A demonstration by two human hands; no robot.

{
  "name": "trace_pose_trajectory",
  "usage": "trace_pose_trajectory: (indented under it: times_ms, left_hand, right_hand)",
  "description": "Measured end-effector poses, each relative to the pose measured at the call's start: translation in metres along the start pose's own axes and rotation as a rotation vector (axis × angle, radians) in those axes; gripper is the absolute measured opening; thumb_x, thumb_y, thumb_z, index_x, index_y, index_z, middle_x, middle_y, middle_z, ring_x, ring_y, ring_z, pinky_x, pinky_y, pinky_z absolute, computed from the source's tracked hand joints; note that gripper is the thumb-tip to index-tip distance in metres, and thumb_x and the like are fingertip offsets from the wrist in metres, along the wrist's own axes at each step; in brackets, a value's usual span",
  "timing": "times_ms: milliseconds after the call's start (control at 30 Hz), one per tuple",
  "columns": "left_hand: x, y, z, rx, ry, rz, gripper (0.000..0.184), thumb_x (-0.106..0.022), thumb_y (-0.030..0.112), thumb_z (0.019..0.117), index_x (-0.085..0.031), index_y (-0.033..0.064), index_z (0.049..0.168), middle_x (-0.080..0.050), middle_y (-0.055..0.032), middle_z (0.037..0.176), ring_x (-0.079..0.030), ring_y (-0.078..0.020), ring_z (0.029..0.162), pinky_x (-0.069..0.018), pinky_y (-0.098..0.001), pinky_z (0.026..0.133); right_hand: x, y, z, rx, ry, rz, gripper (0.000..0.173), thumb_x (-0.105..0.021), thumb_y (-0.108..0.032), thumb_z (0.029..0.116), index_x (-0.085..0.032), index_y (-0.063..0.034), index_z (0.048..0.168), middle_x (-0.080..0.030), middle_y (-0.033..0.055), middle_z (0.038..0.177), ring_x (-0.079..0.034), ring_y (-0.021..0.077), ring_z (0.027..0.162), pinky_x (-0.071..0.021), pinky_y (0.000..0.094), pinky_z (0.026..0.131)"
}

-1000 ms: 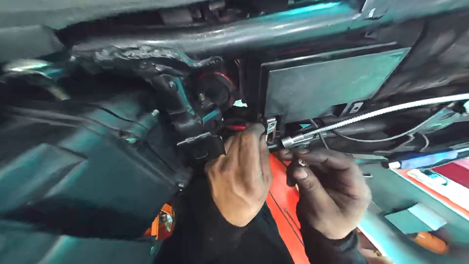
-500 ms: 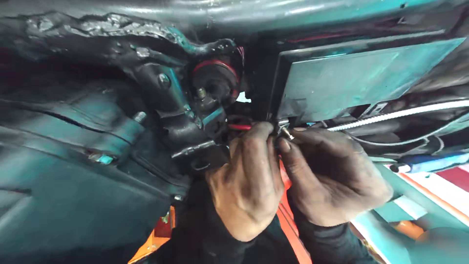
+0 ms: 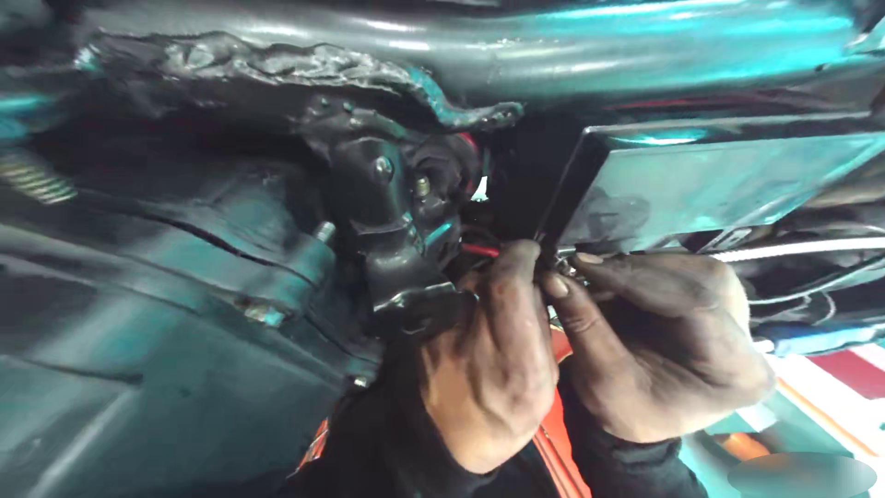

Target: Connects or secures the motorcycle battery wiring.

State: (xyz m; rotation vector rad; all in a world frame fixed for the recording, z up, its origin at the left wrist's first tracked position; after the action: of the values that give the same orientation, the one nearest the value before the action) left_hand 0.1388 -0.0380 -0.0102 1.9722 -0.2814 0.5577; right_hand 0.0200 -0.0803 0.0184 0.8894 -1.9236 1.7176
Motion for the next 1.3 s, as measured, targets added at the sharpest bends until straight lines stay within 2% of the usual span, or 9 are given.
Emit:
trace_pose_trajectory:
  times_ms: [300, 533, 667, 800, 867, 967, 1133, 1233, 1300]
  left_hand:
    - [0.004, 0.004, 0.006, 0.007, -0.089, 0.07, 0.033, -0.061, 0.016, 0.0991, -0.064, -0.0064, 0.123, -0.067, -0.0061, 0.077, -0.061, -0.011, 0.064, -0.0496, -0.025, 0.058]
    - [0.004, 0.004, 0.007, 0.025, -0.087, 0.049, 0.033, -0.064, 0.019, 0.0987, -0.066, -0.0056, 0.121, -0.068, -0.0073, 0.081, -0.064, -0.0125, 0.069, -0.0529, -0.0263, 0.063]
    - [0.003, 0.005, 0.008, 0.008, -0.067, 0.07, 0.029, -0.064, 0.017, 0.0984, -0.068, -0.0054, 0.117, -0.07, -0.0077, 0.082, -0.066, -0.0132, 0.071, -0.0546, -0.0273, 0.066]
    - [0.004, 0.005, 0.008, 0.02, -0.074, 0.062, 0.029, -0.063, 0.018, 0.099, -0.067, -0.0053, 0.116, -0.067, -0.0059, 0.078, -0.062, -0.0121, 0.067, -0.052, -0.0264, 0.061]
    - [0.003, 0.003, 0.005, 0.025, -0.03, 0.004, 0.025, -0.064, 0.017, 0.0981, -0.067, -0.0043, 0.111, -0.065, -0.0038, 0.074, -0.06, -0.009, 0.064, -0.0503, -0.0238, 0.059]
    - [-0.004, -0.003, -0.003, -0.018, 0.15, -0.168, 0.017, -0.067, 0.011, 0.0951, -0.068, -0.0041, 0.103, -0.063, -0.0034, 0.07, -0.058, -0.0048, 0.062, -0.0514, -0.0183, 0.063]
    - [-0.006, -0.006, -0.006, -0.129, 0.173, -0.215, 0.021, -0.068, 0.011, 0.0949, -0.073, -0.0048, 0.108, -0.069, -0.0079, 0.075, -0.06, -0.007, 0.063, -0.0517, -0.0201, 0.063]
    - [-0.009, -0.006, -0.005, -0.159, 0.199, -0.176, 0.021, -0.071, 0.014, 0.0945, -0.074, -0.0039, 0.105, -0.071, -0.0078, 0.079, -0.062, -0.0068, 0.067, -0.0532, -0.0202, 0.066]
    - [-0.008, -0.006, -0.001, -0.194, 0.194, -0.174, 0.018, -0.073, 0.012, 0.0931, -0.074, -0.004, 0.1, -0.07, -0.0074, 0.078, -0.064, -0.0078, 0.069, -0.0559, -0.0214, 0.069]
  right_hand:
    - [-0.003, 0.003, 0.002, 0.09, 0.026, -0.094, 0.01, -0.085, -0.009, 0.082, -0.079, -0.0057, 0.09, -0.07, 0.0032, 0.087, -0.067, 0.0115, 0.082, -0.0575, 0.025, 0.075]
    - [0.002, 0.007, 0.0, 0.118, -0.04, -0.106, 0.013, -0.078, -0.011, 0.0882, -0.078, -0.006, 0.101, -0.07, 0.0026, 0.095, -0.067, 0.009, 0.084, -0.0578, 0.0211, 0.073]
    - [-0.001, 0.008, 0.0, 0.157, -0.038, -0.126, 0.01, -0.077, -0.009, 0.0886, -0.078, -0.0051, 0.098, -0.069, 0.002, 0.089, -0.066, 0.0089, 0.081, -0.0573, 0.0225, 0.074]
    - [0.0, 0.009, 0.001, 0.162, -0.042, -0.108, 0.011, -0.078, -0.008, 0.0877, -0.076, -0.0033, 0.097, -0.068, 0.0027, 0.087, -0.066, 0.0089, 0.079, -0.0574, 0.0217, 0.071]
    - [-0.001, 0.01, 0.0, 0.156, -0.025, -0.105, 0.011, -0.08, -0.009, 0.0874, -0.075, -0.003, 0.096, -0.068, 0.0027, 0.086, -0.066, 0.0088, 0.078, -0.0577, 0.0219, 0.072]
    - [-0.005, 0.009, -0.002, 0.163, 0.006, -0.124, 0.011, -0.08, -0.009, 0.088, -0.074, -0.003, 0.095, -0.068, 0.0027, 0.087, -0.065, 0.0082, 0.08, -0.0575, 0.0221, 0.074]
    - [-0.001, 0.001, 0.0, 0.119, -0.015, -0.119, 0.011, -0.077, -0.009, 0.0901, -0.077, -0.0001, 0.096, -0.071, 0.0087, 0.087, -0.068, 0.0114, 0.082, -0.0585, 0.024, 0.075]
    - [0.003, -0.001, 0.001, 0.101, -0.069, -0.147, 0.022, -0.066, -0.02, 0.098, -0.078, -0.0019, 0.103, -0.071, 0.0094, 0.089, -0.066, 0.0127, 0.085, -0.0547, 0.0265, 0.077]
    - [0.005, -0.001, -0.007, 0.062, -0.119, -0.159, 0.034, -0.057, -0.027, 0.1021, -0.076, -0.0035, 0.117, -0.071, 0.0092, 0.095, -0.064, 0.0135, 0.088, -0.0531, 0.0282, 0.08]
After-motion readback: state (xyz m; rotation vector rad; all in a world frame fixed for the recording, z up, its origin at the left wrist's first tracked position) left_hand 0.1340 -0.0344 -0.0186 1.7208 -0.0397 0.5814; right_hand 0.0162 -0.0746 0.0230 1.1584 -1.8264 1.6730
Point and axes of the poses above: each hand's wrist, its own z-axis towards the middle knuckle, its own x-axis out of the back of the hand, y = z × x, the point moved 3 cm from there along z, towards the middle knuckle
